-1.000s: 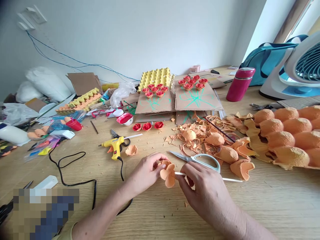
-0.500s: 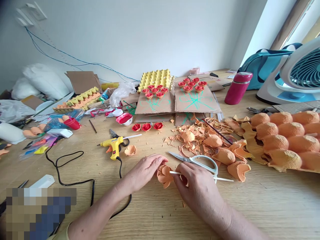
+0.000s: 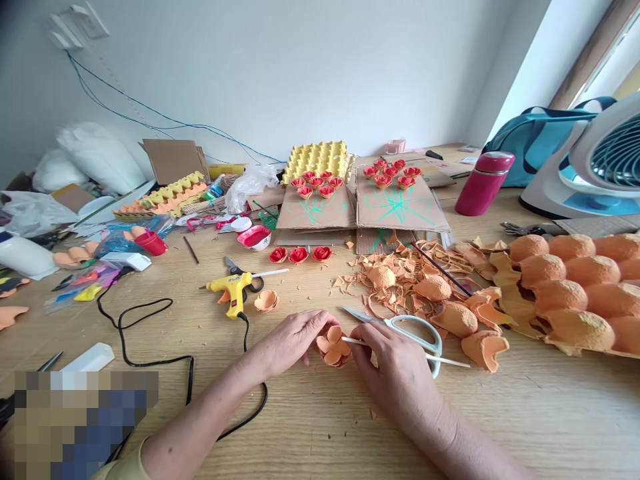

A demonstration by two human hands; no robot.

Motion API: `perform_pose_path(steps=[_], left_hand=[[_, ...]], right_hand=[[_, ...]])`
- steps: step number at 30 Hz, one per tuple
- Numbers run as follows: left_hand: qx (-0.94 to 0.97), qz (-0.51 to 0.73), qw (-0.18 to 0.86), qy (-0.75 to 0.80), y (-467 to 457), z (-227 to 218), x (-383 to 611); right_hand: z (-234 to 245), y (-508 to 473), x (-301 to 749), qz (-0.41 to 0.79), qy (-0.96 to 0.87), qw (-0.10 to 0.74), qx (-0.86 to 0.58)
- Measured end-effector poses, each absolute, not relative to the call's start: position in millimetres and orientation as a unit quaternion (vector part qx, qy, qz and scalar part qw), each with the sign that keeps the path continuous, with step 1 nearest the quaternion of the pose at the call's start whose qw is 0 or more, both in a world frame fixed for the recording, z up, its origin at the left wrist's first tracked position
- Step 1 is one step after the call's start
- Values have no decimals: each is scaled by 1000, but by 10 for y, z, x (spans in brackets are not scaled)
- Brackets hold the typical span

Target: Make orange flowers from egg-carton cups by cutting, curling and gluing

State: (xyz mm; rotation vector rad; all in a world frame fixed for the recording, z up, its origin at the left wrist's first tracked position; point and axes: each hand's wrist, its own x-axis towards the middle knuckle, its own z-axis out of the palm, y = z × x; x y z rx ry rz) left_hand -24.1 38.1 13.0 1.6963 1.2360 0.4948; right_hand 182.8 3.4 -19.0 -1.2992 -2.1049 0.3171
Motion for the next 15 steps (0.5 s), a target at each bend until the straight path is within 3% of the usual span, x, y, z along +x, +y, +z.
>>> perform_pose_path(steps=[15], left_hand=[[830, 122, 311, 447, 223, 118, -164]], right_hand=[[-127, -29, 1889, 106, -807, 351, -463]])
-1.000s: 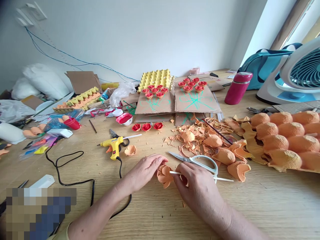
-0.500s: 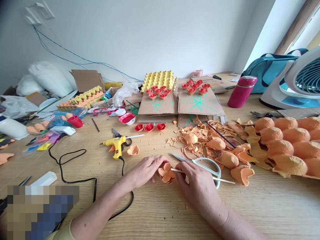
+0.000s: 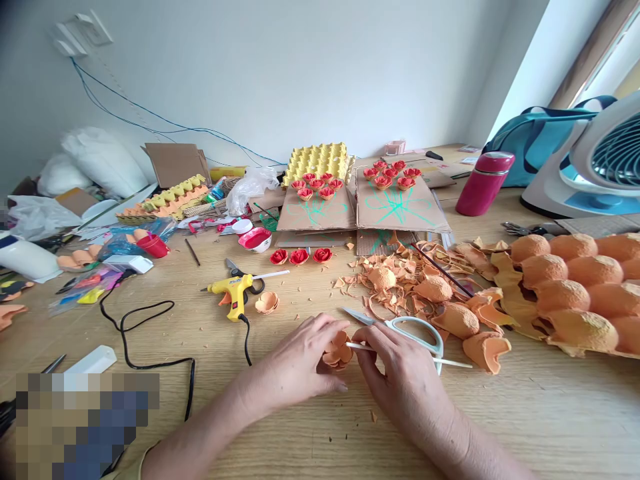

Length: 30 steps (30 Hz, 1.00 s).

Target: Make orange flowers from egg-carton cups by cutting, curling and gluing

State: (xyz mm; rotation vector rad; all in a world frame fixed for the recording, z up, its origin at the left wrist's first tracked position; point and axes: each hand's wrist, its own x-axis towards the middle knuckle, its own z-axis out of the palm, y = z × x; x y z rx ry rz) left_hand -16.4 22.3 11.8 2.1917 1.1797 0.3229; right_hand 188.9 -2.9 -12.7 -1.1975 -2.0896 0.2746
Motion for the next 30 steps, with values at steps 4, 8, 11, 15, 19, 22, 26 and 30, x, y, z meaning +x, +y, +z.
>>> perform_pose_path(steps=[4, 8, 11, 15, 19, 22, 26, 30], left_hand=[[839, 125, 285, 446, 200, 72, -105], [829, 162, 278, 457, 251, 30, -111], [809, 217, 242, 490, 340, -23, -146], [799, 251, 162, 521, 472, -128, -233], [801, 223, 135, 539, 523, -218, -290], [800, 214, 134, 544, 507, -217, -280], [803, 205, 147, 540, 518, -63, -305], [790, 228, 110, 559, 631, 202, -547]], right_hand=[[-141, -28, 1917, 113, -810, 341, -463], [-144, -20, 1938, 113, -813, 346, -454], [-168, -19, 1951, 105, -815, 347, -452], [-206, -16, 1948, 97, -819, 328, -460], [-197, -11, 1930, 80, -832, 311, -453], [-174, -2, 1921, 71, -841, 303, -443], [-153, 23, 1933, 69, -857, 287, -421], [-179, 46, 1982, 82, -862, 264, -426]])
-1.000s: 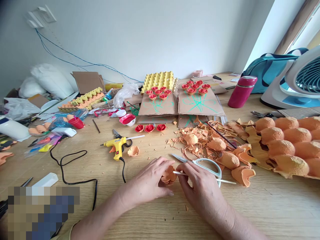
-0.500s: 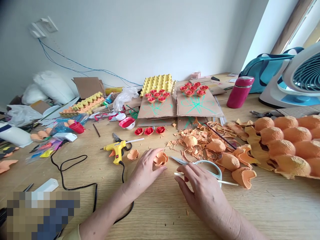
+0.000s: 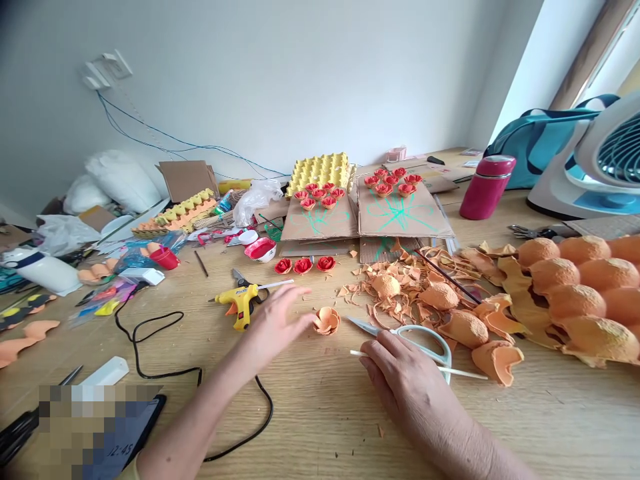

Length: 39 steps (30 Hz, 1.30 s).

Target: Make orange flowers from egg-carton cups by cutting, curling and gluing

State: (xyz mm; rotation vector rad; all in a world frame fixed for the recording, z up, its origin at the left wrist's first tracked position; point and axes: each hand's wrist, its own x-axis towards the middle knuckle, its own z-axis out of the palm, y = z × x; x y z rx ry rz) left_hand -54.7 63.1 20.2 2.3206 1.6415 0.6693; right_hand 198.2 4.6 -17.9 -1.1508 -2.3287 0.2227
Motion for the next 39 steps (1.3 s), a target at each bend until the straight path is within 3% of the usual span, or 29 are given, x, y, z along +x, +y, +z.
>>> perform_pose_path(steps=[3, 15, 39], left_hand=[[760, 184, 59, 620, 722, 342, -800], [744, -5, 60, 666, 711, 300, -860], [833, -31, 160, 529, 83, 447, -92]], right_hand=[[-254, 51, 2017, 97, -853, 256, -444], [-264, 24, 2015, 129, -846, 222, -466], [-150, 13, 2004, 91, -866, 227, -436]])
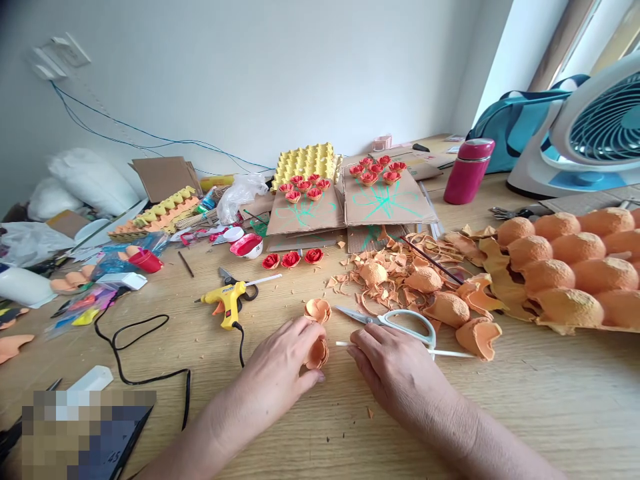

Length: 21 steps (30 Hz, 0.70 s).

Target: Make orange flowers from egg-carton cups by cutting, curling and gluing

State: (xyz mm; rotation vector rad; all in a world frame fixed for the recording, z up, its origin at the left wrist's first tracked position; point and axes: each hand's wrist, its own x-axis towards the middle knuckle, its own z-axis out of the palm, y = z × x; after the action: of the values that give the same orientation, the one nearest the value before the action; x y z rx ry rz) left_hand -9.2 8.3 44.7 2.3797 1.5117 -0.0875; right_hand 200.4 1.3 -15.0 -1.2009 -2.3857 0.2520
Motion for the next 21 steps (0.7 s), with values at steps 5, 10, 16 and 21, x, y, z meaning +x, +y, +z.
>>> perform_pose_path(steps=[5, 10, 16, 21], left_hand=[[827, -38, 167, 536, 46, 449, -82], [811, -26, 196, 550, 25, 474, -75], [822, 16, 234, 519, 19, 387, -75], [842, 76, 224, 484, -2, 274, -8]], right_hand=[[-136, 1, 2005, 91, -865, 234, -434], [-123, -15, 1987, 106, -866, 232, -431], [-121, -62, 1918, 108, -859, 263, -425], [-125, -81, 1893, 127, -826, 279, -472]])
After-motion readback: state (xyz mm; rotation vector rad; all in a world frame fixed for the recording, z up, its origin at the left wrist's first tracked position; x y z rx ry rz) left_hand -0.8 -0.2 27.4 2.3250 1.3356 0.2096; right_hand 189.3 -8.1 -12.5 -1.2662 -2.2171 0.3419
